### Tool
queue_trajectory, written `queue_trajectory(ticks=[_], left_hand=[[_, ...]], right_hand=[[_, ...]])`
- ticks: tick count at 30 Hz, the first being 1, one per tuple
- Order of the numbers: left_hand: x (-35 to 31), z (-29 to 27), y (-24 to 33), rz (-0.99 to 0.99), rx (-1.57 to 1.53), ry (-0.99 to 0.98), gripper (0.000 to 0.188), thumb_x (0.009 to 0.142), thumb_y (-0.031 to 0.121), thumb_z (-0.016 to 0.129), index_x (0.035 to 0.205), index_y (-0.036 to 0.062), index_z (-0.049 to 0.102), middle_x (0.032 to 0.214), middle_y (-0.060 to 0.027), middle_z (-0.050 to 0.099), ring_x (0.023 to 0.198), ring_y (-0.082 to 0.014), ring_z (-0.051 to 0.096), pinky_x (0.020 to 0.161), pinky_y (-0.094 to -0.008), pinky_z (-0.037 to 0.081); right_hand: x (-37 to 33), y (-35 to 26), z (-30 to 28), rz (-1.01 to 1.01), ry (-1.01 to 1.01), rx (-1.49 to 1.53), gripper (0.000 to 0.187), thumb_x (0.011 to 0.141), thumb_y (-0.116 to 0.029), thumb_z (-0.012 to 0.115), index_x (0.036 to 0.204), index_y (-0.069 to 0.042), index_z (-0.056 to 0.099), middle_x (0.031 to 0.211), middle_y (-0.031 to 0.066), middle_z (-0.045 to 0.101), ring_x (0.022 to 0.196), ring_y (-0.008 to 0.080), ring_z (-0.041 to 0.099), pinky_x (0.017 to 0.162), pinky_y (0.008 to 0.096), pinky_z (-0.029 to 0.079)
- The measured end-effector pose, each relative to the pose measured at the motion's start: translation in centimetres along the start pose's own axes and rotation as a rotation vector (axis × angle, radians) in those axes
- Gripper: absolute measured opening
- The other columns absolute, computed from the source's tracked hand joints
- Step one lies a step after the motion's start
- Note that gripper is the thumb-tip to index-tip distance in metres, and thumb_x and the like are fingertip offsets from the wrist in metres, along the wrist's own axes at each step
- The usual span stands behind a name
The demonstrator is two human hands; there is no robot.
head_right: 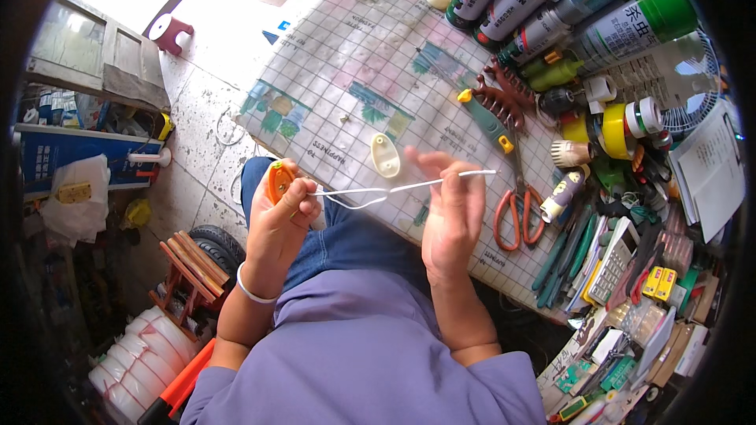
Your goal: The person uses scissors to cut a white wire, then uses a screwdriver to open a small white plastic casing. They insert the wire into the casing and tighten screws to secure it. The person repeats the process with an orange plastic casing, inserting the wire and securing it with screws.
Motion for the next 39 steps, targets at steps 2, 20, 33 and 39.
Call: queue_trajectory(ticks=[2, 20, 33, 39], left_hand=[[0.3, 0.6, -0.4, -0.022, 0.038, -0.011, 0.031, 0.088, 0.01, 0.064, 0.111, 0.0039, 0.045, 0.09, -0.0107, 0.059, 0.069, -0.012, 0.056, 0.066, -0.0264, 0.049], [-0.4, 2.5, -1.0, -0.093, -0.006, -0.13, 0.034, 0.091, 0.012, 0.061, 0.119, 0.0031, 0.044, 0.1, -0.0123, 0.058, 0.079, -0.0133, 0.057, 0.071, -0.0267, 0.049], [1.0, 2.2, -1.0, -0.181, -0.371, -0.149, 0.037, 0.098, 0.023, 0.043, 0.129, 0.0023, 0.042, 0.131, -0.0194, 0.048, 0.122, -0.0292, 0.049, 0.102, -0.039, 0.041], [0.6, 2.4, -1.3, -0.189, -0.355, -0.161, 0.037, 0.098, 0.026, 0.046, 0.128, 0.0036, 0.042, 0.132, -0.0186, 0.046, 0.129, -0.0306, 0.043, 0.101, -0.0393, 0.042]], right_hand=[[0.5, 0.0, 1.2, 0.044, -0.197, 0.059, 0.016, 0.098, -0.017, 0.048, 0.106, -0.003, 0.047, 0.104, 0.0129, 0.058, 0.088, 0.0189, 0.062, 0.081, 0.0302, 0.047], [-1.2, 1.1, 1.6, 0.163, -0.451, -0.455, 0.007, 0.086, -0.005, 0.065, 0.092, -0.003, 0.062, 0.083, -0.0009, 0.059, 0.074, 0.0056, 0.053, 0.069, 0.0208, 0.044], [-1.5, 1.1, 1.9, 0.216, -0.339, -0.242, 0.013, 0.09, -0.011, 0.063, 0.095, -0.006, 0.052, 0.079, -0.0054, 0.05, 0.067, 0.0001, 0.043, 0.061, 0.0144, 0.036], [-1.4, 0.8, 3.3, 0.12, -0.345, -0.336, 0.025, 0.08, -0.004, 0.075, 0.097, -0.003, 0.057, 0.079, -0.0062, 0.051, 0.062, -0.0005, 0.039, 0.055, 0.0134, 0.032]])
Point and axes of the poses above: each hand's wrist, its own x-axis towards the middle knuckle, its own z-axis out of the palm, y = z × x, the point moved 2 cm from there along x, towards the middle knuckle
